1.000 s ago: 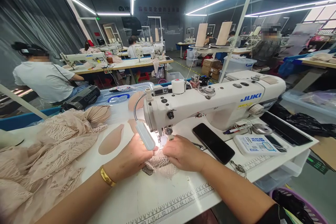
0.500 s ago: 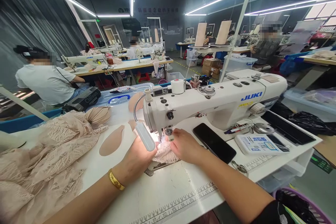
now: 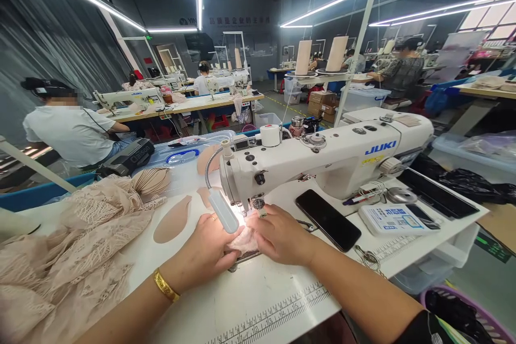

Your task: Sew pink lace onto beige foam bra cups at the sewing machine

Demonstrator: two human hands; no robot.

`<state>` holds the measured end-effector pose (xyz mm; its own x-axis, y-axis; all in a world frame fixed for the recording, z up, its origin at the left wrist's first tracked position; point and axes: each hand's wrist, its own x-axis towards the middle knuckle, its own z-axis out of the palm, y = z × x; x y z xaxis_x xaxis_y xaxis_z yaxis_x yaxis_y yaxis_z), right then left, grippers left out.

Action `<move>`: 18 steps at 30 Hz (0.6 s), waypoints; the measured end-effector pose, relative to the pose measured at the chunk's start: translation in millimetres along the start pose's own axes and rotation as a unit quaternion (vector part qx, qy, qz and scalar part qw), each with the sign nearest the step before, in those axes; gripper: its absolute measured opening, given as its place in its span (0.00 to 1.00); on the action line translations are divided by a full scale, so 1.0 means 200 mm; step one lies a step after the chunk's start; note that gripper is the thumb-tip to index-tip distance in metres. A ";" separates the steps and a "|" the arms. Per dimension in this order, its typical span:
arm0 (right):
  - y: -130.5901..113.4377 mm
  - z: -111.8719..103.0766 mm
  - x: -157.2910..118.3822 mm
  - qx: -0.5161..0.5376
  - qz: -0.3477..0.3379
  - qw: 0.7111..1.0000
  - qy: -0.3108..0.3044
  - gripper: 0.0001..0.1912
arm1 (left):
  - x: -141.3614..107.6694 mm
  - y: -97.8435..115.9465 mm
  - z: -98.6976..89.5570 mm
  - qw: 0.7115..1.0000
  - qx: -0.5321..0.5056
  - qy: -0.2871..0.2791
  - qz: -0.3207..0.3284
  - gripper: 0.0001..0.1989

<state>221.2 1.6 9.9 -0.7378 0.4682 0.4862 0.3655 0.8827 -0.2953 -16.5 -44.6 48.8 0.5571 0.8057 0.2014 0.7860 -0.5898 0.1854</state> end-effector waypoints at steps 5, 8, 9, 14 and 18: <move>-0.05 0.05 0.03 -0.049 -0.044 0.998 -0.022 0.19 | -0.01 0.06 -0.08 0.992 -0.121 -0.046 0.010 0.21; 0.01 0.08 0.02 -0.141 0.003 0.988 -0.056 0.17 | -0.04 0.07 -0.11 0.987 -0.085 -0.136 0.005 0.15; 0.03 0.09 0.02 -0.163 0.018 0.984 -0.066 0.17 | -0.05 0.07 -0.12 0.987 -0.054 -0.152 0.001 0.15; 0.08 0.06 0.00 -0.177 0.081 0.980 -0.033 0.12 | -0.05 0.05 -0.07 0.992 0.048 -0.112 -0.012 0.07; 0.05 0.05 0.01 -0.139 0.031 0.989 -0.044 0.14 | -0.03 0.01 0.00 0.997 0.013 -0.073 0.008 0.14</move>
<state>218.5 10.6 -0.2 -0.7512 0.5270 0.3975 0.5440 0.8353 -0.0795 -18.2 -50.6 48.5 0.6007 0.7970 0.0622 0.7827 -0.6022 0.1574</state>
